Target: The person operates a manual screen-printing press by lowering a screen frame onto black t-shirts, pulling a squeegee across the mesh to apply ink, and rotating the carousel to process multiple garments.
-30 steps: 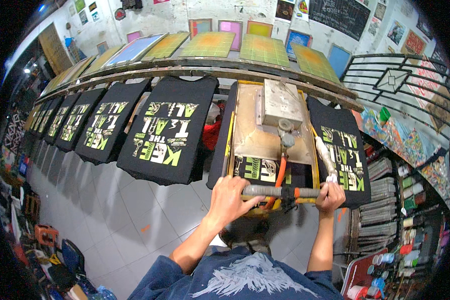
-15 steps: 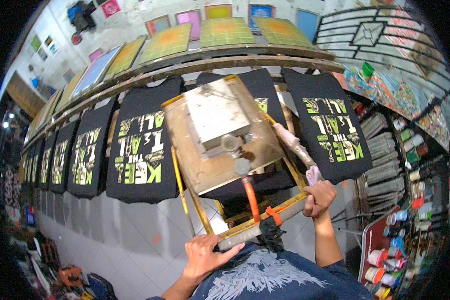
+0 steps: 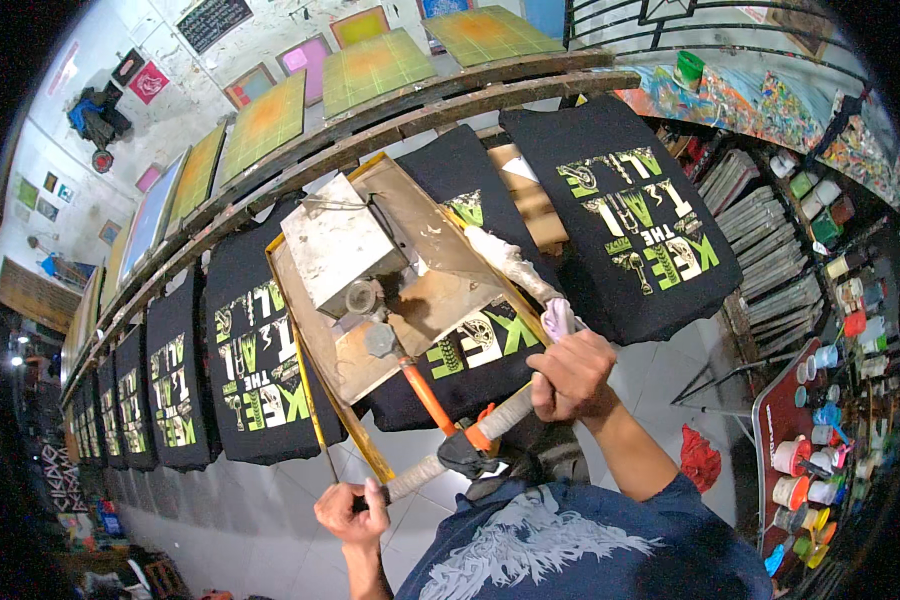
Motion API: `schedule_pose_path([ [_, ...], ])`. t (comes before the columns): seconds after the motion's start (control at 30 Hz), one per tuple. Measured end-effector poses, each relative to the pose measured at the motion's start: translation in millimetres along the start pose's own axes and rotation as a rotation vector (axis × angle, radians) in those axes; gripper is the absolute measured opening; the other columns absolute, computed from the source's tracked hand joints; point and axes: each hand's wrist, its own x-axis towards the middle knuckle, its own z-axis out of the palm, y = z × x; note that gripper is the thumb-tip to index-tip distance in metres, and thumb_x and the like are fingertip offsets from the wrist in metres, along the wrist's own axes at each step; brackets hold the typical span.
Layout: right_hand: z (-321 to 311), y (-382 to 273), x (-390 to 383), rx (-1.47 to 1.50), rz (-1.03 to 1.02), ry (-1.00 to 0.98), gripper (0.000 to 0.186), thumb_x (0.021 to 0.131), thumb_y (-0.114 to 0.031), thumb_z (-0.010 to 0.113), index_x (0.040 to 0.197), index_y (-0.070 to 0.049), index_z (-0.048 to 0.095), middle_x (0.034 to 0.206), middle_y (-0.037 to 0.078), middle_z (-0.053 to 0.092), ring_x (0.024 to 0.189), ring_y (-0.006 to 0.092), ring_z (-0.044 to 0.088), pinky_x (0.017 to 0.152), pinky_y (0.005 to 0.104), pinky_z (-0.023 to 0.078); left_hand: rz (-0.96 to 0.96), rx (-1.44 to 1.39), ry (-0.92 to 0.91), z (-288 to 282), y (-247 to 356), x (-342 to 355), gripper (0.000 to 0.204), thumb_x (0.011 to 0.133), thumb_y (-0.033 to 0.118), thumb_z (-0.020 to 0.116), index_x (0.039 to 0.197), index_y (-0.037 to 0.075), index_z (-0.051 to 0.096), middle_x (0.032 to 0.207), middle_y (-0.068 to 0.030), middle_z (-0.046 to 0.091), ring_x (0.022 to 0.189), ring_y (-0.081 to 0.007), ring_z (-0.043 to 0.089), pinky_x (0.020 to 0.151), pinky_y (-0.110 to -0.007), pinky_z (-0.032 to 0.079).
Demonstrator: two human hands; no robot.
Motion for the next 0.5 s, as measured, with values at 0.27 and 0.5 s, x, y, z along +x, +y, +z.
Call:
schedule_pose_path([
  [0.27, 7.7, -22.7, -2.8, -0.009, -0.009, -0.033, 0.013, 0.073, -0.02, 0.071, 0.072, -0.014, 0.059, 0.06, 0.0, 0.047, 0.053, 0.0196, 0.05, 0.053, 0.0362, 0.038, 0.109, 0.017, 0.105, -5.0, -40.8, -4.7, 0.034, 0.09, 0.013, 0.061, 0.059, 0.007, 0.049, 0.052, -0.0062, 0.048, 0.044, -0.0234, 0.046, 0.047, -0.037, 0.032],
  [0.5, 12.4, -43.4, -4.6, 0.005, 0.026, -0.032, 0.022, 0.075, -0.02, 0.072, 0.065, -0.016, 0.053, 0.057, 0.0, 0.042, 0.049, 0.0189, 0.047, 0.05, 0.0361, 0.036, 0.132, 0.048, 0.158, -7.7, -57.2, -6.0, 0.032, 0.086, 0.017, 0.059, 0.056, 0.006, 0.052, 0.051, -0.0071, 0.049, 0.044, -0.0247, 0.045, 0.048, -0.037, 0.031],
])
